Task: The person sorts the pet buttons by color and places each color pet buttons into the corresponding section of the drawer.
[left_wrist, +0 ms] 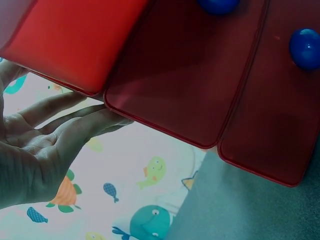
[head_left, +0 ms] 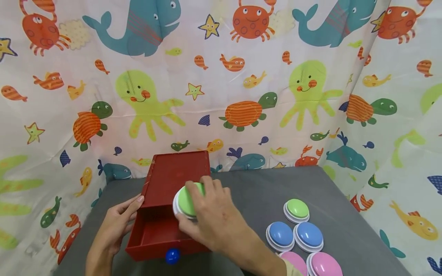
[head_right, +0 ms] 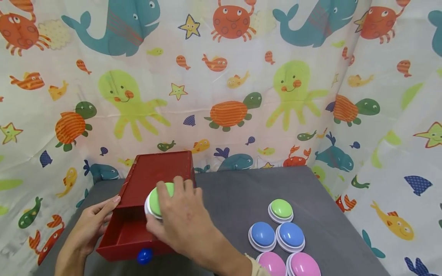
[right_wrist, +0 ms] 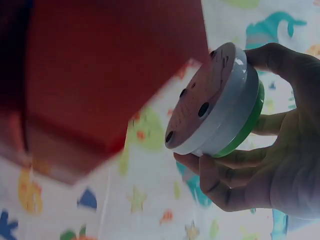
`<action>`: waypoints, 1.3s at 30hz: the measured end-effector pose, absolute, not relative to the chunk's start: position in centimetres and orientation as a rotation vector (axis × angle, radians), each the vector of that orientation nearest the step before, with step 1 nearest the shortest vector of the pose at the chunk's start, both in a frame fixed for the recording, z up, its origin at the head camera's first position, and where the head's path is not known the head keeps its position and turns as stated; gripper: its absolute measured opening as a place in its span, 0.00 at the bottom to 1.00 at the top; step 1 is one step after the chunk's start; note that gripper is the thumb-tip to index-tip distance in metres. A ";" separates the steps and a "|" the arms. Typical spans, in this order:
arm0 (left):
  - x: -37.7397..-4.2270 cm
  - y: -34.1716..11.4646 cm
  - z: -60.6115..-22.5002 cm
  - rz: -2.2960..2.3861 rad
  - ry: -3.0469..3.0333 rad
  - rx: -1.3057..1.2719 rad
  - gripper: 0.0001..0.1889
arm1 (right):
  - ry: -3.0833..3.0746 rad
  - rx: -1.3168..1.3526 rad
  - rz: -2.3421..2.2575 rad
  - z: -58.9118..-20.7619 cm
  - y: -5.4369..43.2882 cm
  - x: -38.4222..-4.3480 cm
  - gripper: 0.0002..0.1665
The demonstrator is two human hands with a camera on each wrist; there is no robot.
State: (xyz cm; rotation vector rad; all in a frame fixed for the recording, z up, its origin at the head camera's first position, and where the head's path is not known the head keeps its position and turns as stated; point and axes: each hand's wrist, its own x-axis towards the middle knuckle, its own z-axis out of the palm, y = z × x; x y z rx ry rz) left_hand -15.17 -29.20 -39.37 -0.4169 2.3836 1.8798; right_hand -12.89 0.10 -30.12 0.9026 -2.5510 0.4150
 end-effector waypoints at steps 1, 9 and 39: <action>-15.1 -29.2 -39.4 1.872 2.386 -0.421 0.43 | -2.571 0.941 0.401 -30.1 -0.6 -12.6 0.34; -15.0 -29.2 -39.6 1.863 2.391 -0.419 0.43 | -2.607 1.167 0.223 -31.1 -5.6 -11.8 0.34; -15.0 -29.5 -39.5 1.856 2.413 -0.388 0.41 | -3.032 0.847 0.030 -32.8 -12.8 -13.1 0.39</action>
